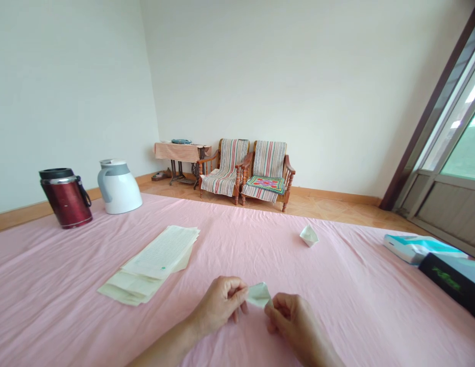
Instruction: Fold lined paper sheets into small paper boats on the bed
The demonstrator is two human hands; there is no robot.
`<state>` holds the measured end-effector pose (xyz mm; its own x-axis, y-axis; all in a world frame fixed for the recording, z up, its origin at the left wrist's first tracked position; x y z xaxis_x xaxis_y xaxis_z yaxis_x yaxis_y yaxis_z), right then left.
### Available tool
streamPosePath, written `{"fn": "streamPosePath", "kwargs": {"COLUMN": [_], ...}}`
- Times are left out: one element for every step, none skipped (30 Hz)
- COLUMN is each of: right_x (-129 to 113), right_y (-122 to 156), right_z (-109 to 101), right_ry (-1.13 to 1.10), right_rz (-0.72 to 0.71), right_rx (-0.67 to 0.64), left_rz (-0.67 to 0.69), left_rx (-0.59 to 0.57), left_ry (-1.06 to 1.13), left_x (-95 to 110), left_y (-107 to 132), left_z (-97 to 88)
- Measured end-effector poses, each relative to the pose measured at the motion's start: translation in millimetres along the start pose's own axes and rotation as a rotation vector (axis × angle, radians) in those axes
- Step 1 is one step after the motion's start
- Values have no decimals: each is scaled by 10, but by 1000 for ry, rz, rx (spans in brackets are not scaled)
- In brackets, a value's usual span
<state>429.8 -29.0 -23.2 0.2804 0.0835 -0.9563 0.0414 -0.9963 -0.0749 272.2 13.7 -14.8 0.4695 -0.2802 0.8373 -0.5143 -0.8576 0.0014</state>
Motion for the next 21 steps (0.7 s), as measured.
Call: {"fn": "streamPosePath", "kwargs": {"right_x": [-46,-95,-143,-183,-213,-229,-232,-225,-210,-190,-169,-152,-145,-150,-169,-204,-248,-298,-345,-384,-412], "right_y": [0,1,4,7,10,13,15,14,10,4,-3,-7,-10,-9,-4,4,14,25,37,48,58], "right_z": [-8,-23,-45,-77,-111,-143,-166,-172,-159,-135,-108,-88,-75,-70,-73,-79,-87,-92,-96,-91,-75], "right_ry": [-4,-14,-29,-43,-56,-64,-67,-69,-77,-96,-131,-181,-238,-295,-345,-383,-408,-423,-438,-455,-473], "right_rz": [-28,-60,-96,-132,-164,-189,-207,-218,-220,-213,-198,-179,-161,-145,-135,-130,-127,-122,-113,-97,-78], "right_rx": [-11,-21,-23,-5,24,63,104,128,134,126,114,109,106,106,106,100,89,70,50,24,-11], "left_rz": [-3,-8,-12,-16,-19,-19,-19,-18,-15,-5,11,24,27,20,3,-21,-42,-52,-50,-41,-29], "left_rx": [2,7,16,28,41,54,64,71,79,90,99,103,101,92,79,68,67,77,91,105,115], "left_ry": [11,20,26,31,36,39,42,42,38,39,55,94,161,249,344,424,472,485,471,444,415], "left_x": [-2,-4,-5,-2,6,20,39,63,92,126,163,194,215,224,221,210,196,185,180,181,186], "left_y": [7,14,20,26,31,35,39,43,47,53,58,62,64,63,59,52,43,32,21,12,4], "left_z": [-2,-5,-9,-15,-20,-24,-24,-22,-18,-14,-6,5,21,41,63,82,91,87,76,60,46]}}
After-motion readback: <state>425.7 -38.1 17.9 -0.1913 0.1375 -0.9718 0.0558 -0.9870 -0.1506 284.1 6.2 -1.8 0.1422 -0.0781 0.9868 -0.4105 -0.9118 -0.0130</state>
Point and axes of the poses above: each hand's wrist, its own y-axis away from the middle knuckle, its own z-axis out of the palm, x = y × z, the point moved 6 cm from there along -y, towards the middle knuckle, and after that the axes turned 13 degrees about -y, right-handed, at the moved point
